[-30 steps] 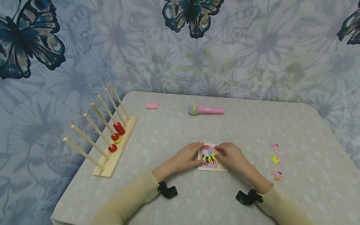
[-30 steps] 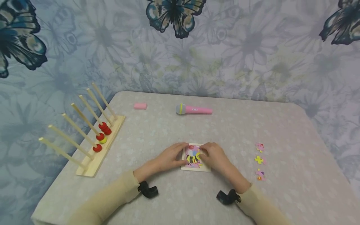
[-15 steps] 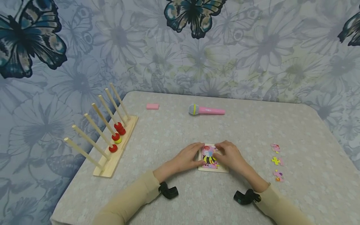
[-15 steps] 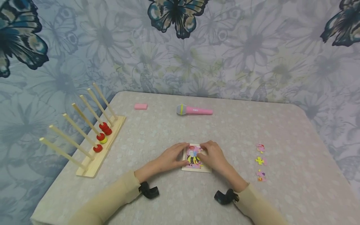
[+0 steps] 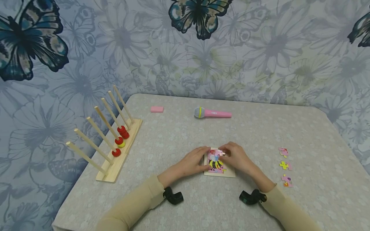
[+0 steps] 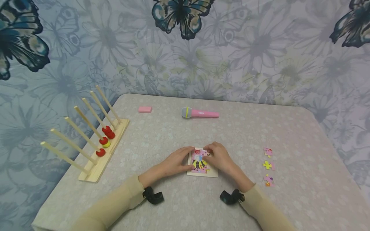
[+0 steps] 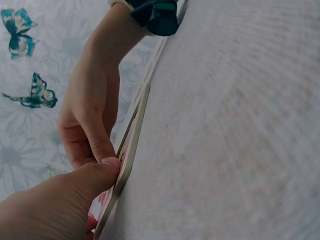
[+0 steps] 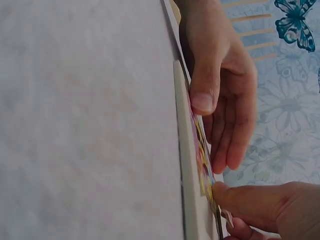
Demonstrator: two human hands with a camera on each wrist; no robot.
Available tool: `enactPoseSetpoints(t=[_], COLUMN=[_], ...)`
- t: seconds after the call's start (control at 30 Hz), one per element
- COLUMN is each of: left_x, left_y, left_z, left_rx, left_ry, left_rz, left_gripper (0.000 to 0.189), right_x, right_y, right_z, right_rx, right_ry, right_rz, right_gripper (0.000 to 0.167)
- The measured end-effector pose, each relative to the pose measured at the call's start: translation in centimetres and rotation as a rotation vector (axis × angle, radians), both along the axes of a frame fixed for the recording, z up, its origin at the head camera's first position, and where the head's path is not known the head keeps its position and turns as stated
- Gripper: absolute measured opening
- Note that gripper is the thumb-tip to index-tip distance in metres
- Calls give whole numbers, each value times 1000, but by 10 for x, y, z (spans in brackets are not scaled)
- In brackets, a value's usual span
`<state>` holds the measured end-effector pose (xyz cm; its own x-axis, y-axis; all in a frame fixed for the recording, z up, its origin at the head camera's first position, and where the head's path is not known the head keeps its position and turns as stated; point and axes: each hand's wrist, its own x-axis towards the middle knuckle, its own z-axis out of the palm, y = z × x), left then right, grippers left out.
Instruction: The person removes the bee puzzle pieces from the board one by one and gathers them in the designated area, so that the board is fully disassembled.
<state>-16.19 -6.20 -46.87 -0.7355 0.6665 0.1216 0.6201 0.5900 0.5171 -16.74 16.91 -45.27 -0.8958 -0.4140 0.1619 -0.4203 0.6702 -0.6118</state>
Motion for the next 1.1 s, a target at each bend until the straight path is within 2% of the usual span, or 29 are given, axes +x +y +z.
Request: enactPoseSetpoints(t=[0.27, 0.5, 0.67, 0.73, 0.83, 1.0, 1.1], left_x=[-1, -1, -1, -1, 0, 0, -1], left_y=[0, 0, 1, 2, 4, 5, 6], left_z=[-1, -1, -2, -2, -3, -1, -2], left_rx=[-2, -8, -15, -16, -21, -22, -21], left_ry=[8, 17, 16, 10, 0, -10, -16], left_rz=[1, -2, 12, 12, 11, 35, 39], left_gripper=[73, 74, 73, 73, 74, 74, 75], right_x=[-8, -9, -11, -11, -13, -17, -16], right_y=[6, 6, 15, 29, 65, 132, 160], right_z=[-1, 0, 7, 12, 19, 25, 23], right_rx=[-5, 3, -22, -39, -47, 23, 67], right_ry=[60, 87, 104, 87, 52, -64, -137], right_rz=[99, 103, 98, 84, 35, -72, -114], right_gripper=[28, 28, 28, 28, 29, 34, 37])
